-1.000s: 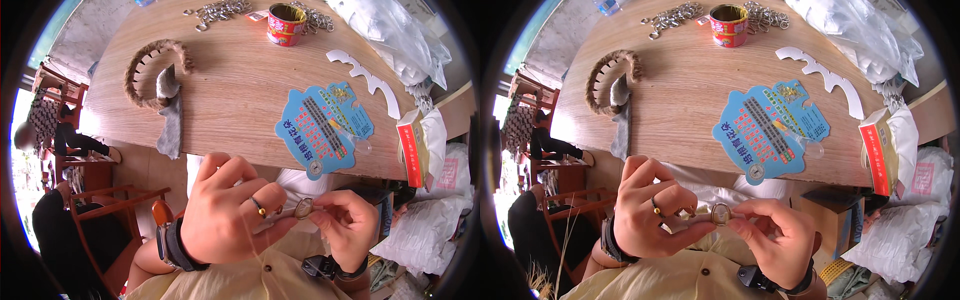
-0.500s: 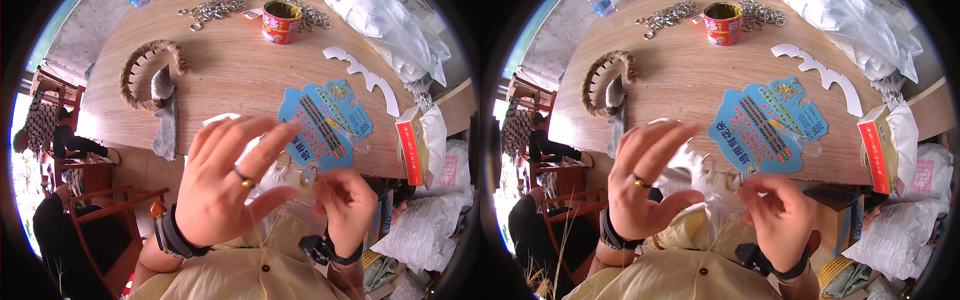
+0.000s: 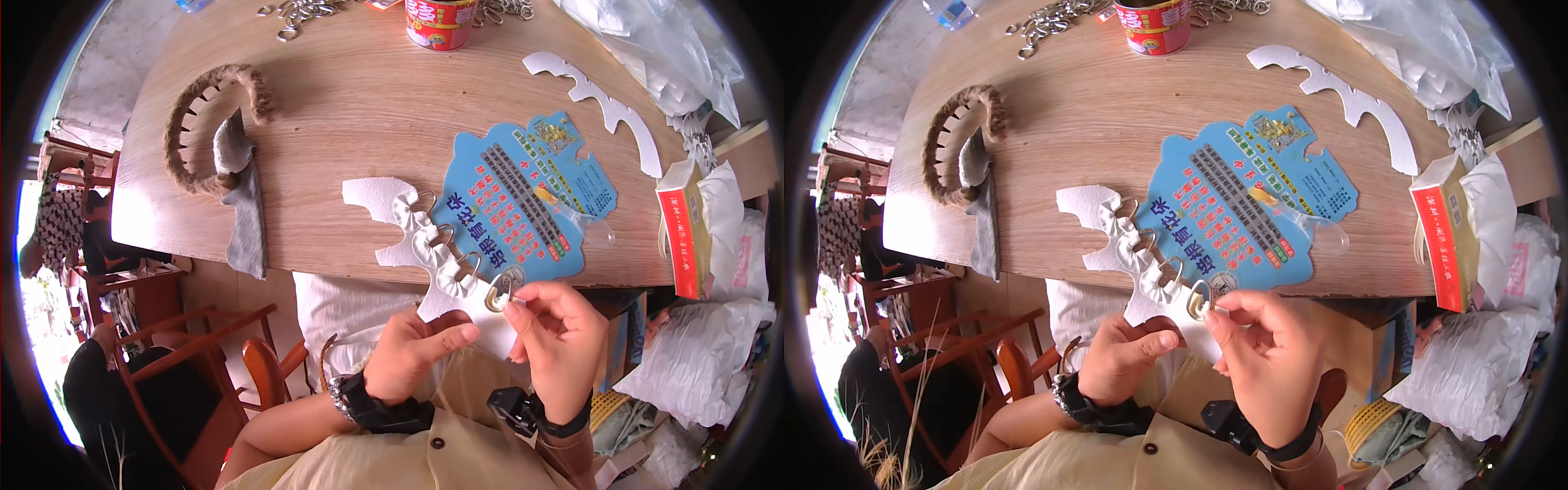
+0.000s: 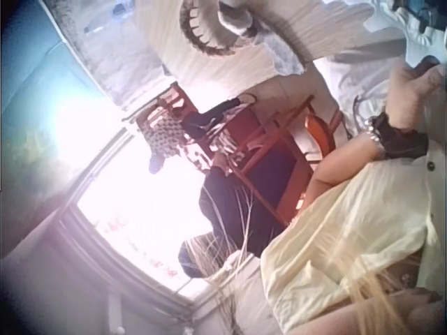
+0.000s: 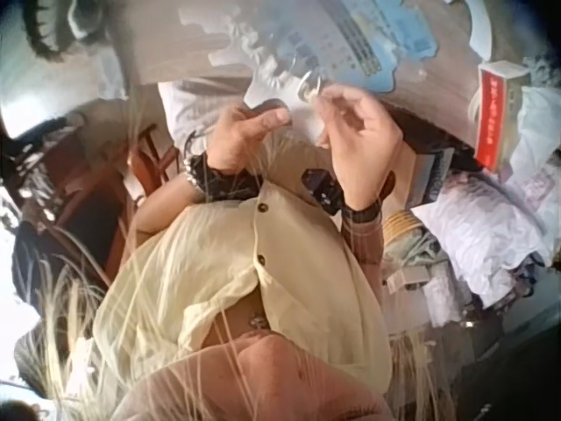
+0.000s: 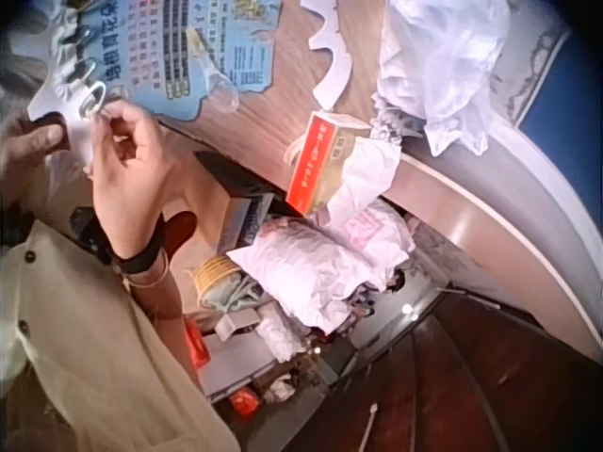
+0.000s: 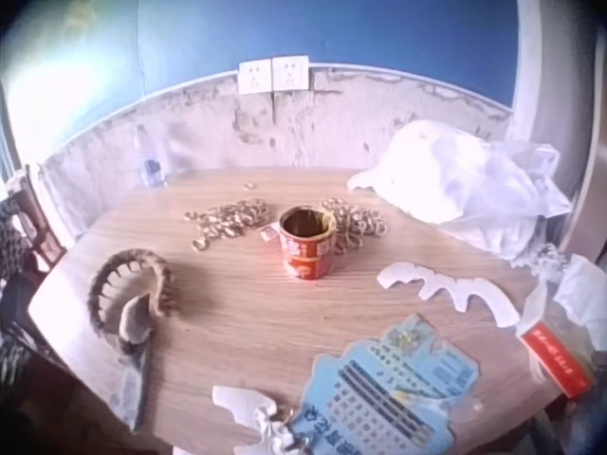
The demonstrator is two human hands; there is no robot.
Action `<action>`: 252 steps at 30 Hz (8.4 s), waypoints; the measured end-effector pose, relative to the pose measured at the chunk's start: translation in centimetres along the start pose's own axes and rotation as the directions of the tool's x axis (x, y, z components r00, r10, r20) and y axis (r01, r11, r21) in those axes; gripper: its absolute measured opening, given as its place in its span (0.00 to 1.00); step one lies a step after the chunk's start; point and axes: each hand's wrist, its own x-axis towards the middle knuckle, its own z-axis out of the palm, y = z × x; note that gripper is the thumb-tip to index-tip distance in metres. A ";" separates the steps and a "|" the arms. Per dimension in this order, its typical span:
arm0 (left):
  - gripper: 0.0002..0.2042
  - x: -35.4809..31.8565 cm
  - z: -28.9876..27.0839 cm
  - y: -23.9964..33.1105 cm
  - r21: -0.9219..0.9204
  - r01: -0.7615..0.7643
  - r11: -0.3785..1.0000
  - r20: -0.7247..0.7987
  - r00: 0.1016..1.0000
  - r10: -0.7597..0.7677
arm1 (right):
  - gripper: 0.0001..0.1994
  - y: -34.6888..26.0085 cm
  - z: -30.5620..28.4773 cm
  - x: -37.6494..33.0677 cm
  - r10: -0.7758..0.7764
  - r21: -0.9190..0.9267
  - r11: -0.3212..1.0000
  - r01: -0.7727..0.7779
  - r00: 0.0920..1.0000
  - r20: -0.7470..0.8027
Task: Gluing white felt decorative components onto metal rings and connecting them.
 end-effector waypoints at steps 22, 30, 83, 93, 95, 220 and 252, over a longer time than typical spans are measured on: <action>0.16 -1.8 1.9 0.1 0.109 -0.333 0.936 -0.167 0.922 0.348 | 0.08 0.4 0.4 -1.3 -0.286 -0.186 0.943 0.277 0.958 -0.025; 0.13 -2.4 2.3 0.6 0.122 -0.374 0.919 -0.233 0.889 0.393 | 0.09 0.7 0.9 -2.1 -0.350 -0.176 0.923 0.342 0.936 -0.020; 0.19 -0.5 3.6 2.0 0.063 -0.527 0.847 -0.161 0.832 0.530 | 0.09 -4.0 0.1 1.4 -0.561 -0.560 0.539 0.629 0.764 0.319; 0.15 0.0 3.3 2.6 0.088 -0.537 0.839 -0.107 0.833 0.544 | 0.09 -2.9 0.5 1.8 -0.589 -0.537 0.489 0.687 0.714 0.377; 0.15 -0.1 3.3 2.6 0.073 -0.532 0.844 -0.114 0.836 0.537 | 0.09 -2.8 0.5 1.5 -0.594 -0.534 0.487 0.691 0.710 0.378; 0.11 -1.2 2.7 2.9 0.288 -0.531 0.797 -0.137 0.800 0.584 | 0.11 0.9 2.5 -0.3 -0.648 -0.174 0.741 0.649 0.759 0.069; 0.14 -1.5 2.0 2.7 0.321 -0.599 0.733 -0.053 0.762 0.646 | 0.12 -1.0 1.2 -1.2 -0.549 -0.227 0.790 0.570 0.822 0.153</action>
